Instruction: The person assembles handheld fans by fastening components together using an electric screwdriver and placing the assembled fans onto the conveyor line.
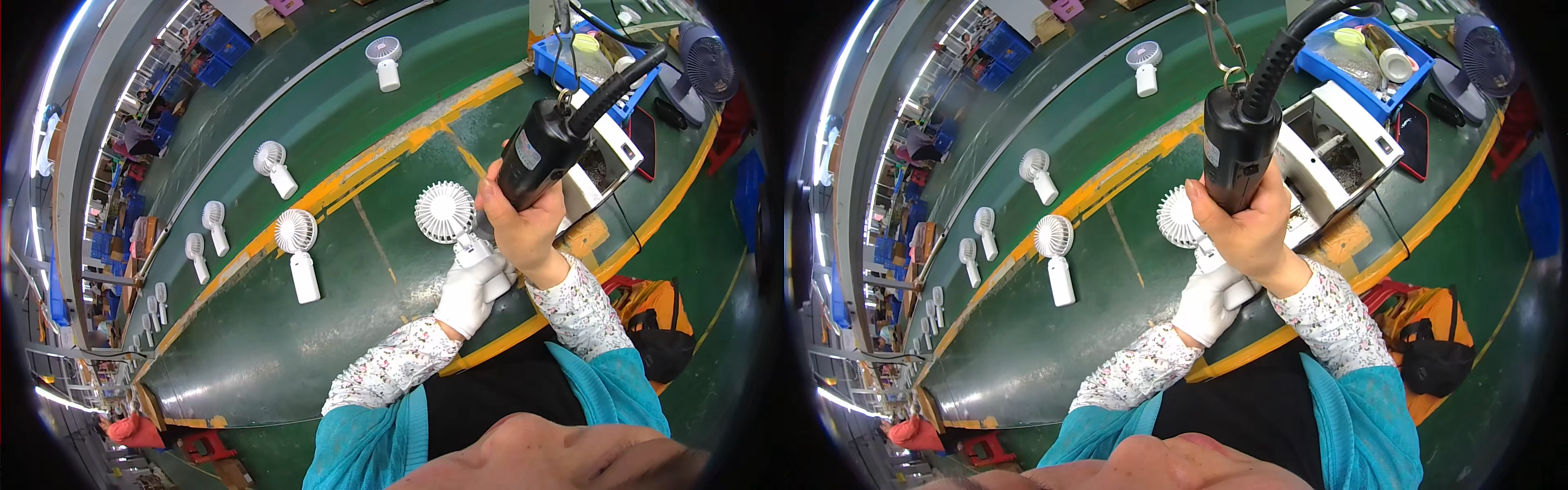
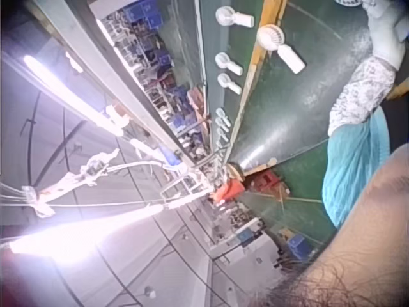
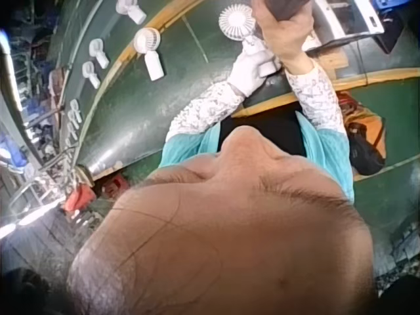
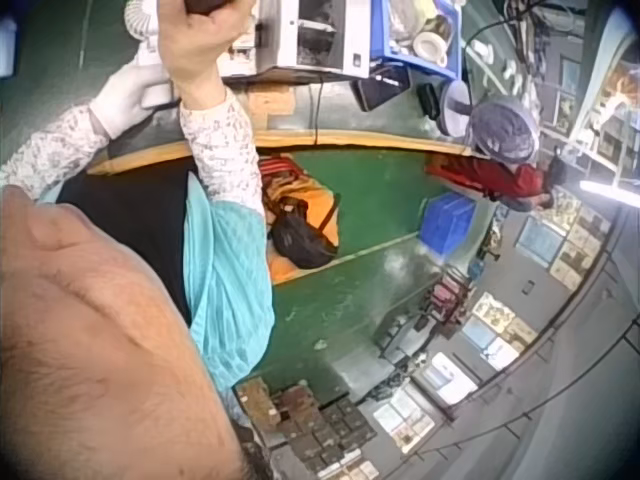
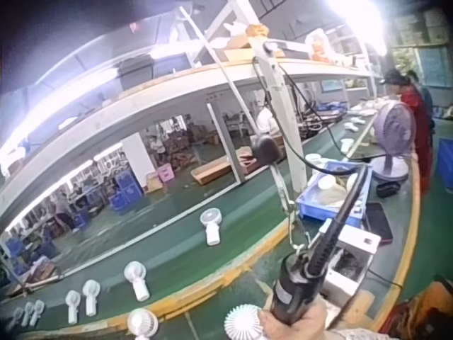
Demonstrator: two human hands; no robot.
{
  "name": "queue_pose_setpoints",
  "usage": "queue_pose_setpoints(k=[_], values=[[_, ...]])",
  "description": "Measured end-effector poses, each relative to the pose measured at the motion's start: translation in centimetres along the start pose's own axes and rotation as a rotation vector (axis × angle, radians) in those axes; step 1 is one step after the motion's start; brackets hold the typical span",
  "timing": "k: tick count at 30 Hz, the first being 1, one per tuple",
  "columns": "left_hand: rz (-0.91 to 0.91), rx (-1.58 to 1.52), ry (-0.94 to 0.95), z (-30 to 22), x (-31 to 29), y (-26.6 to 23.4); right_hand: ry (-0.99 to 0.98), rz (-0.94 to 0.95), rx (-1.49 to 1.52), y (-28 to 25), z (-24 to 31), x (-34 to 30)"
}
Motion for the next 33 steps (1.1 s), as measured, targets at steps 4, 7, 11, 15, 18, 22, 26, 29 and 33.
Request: queue_pose_setpoints(k=[4, 7, 11, 15, 18, 22, 26, 29, 33], values=[[0.016, 0.157, 0.081, -0.4, -0.5, -0.3, 0.062, -0.093, -0.093, 0.7, -0.9, -0.9], [0.134, 1.072, 0.512, -1.9, -0.8, -0.1, 0.105, -0.041, -0.111, 0.7, -1.5, -1.6], [0.098, 0.553, 0.262, -0.8, -0.4, -0.5, 0.165, 0.051, -0.084, 0.7, -1.8, -1.7], [0.128, 0.249, -0.003, 0.6, 0.1, -1.8, 0.095, 0.203, -0.049, 0.7, -0.9, -0.9], [0.191, -0.274, -0.284, 0.0, -0.2, -1.3, 0.18, 0.204, 0.107, 0.6, -0.2, -0.6], [0.14, -0.399, -0.341, -0.5, -0.2, -0.7, -0.091, 0.099, -0.225, -0.2, 0.7, -0.1], [0.082, -0.67, -0.368, -0.5, -0.3, -0.4, -0.325, -0.206, -0.568, -1.8, 2.9, 2.2], [0.169, -0.701, -0.357, 0.4, -0.1, -1.1, -0.17, -0.191, -0.491, -1.1, 2.6, 3.0], [0.106, -0.603, -0.382, 1.0, 0.0, -1.6, -0.019, -0.12, -0.298, -0.2, 1.6, 2.2]])
Point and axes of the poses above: each hand's wrist, its own x-axis towards the middle knuckle, its own y-axis out of the palm, z = x × y, the point moved 2 cm from there along x, towards the middle knuckle, and after that the axes turned 2 degrees about z, right-handed, at the moved point
